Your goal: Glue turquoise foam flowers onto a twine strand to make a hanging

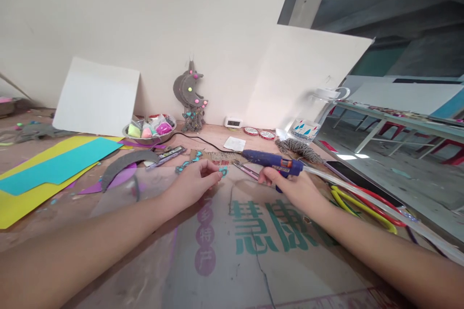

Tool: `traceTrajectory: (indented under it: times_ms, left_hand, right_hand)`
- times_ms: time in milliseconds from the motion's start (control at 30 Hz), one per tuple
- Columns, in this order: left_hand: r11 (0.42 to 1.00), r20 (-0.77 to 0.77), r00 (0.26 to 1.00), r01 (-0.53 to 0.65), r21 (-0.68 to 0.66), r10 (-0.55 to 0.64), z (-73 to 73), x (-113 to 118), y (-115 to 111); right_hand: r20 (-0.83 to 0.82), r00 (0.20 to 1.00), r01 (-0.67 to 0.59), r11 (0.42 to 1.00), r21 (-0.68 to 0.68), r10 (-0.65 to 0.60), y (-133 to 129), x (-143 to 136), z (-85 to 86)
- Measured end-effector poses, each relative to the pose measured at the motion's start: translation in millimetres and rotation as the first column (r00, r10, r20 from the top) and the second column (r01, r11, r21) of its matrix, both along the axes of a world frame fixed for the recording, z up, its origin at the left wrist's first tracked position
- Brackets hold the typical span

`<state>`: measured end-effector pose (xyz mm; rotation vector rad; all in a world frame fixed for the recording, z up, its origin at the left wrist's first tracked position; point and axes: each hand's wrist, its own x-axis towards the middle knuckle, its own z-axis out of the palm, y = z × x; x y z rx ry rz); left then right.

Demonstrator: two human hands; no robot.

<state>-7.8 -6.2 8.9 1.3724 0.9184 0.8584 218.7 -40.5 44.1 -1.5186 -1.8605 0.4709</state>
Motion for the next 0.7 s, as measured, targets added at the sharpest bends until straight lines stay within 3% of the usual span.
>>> traceTrajectory:
  times_ms: [200, 333, 533, 700]
  left_hand:
    - [0.999, -0.055, 0.999, 0.002, 0.037, 0.000, 1.7, -1.4, -0.5]
    - [0.999, -0.088, 0.996, 0.005, 0.053, 0.000, 0.4, -2.2, 0.8]
    - [0.997, -0.083, 0.997, 0.003, 0.080, 0.004, -0.9, -1.9, 2.8]
    - [0.992, -0.088, 0.996, -0.005, 0.124, 0.016, -4.6, -0.7, 6.1]
  right_hand:
    - [0.063, 0.996, -0.073, 0.994, 0.075, 0.069, 5.9, 5.8, 37.1]
    - [0.165, 0.986, 0.013, 0.997, 0.073, -0.025, 42.6, 13.2, 43.6]
    - [0.270, 0.950, 0.155, 0.988, 0.025, -0.156, 129.1, 27.6, 10.6]
    - [0.319, 0.938, 0.157, 0.987, -0.044, -0.135, 163.4, 36.3, -17.9]
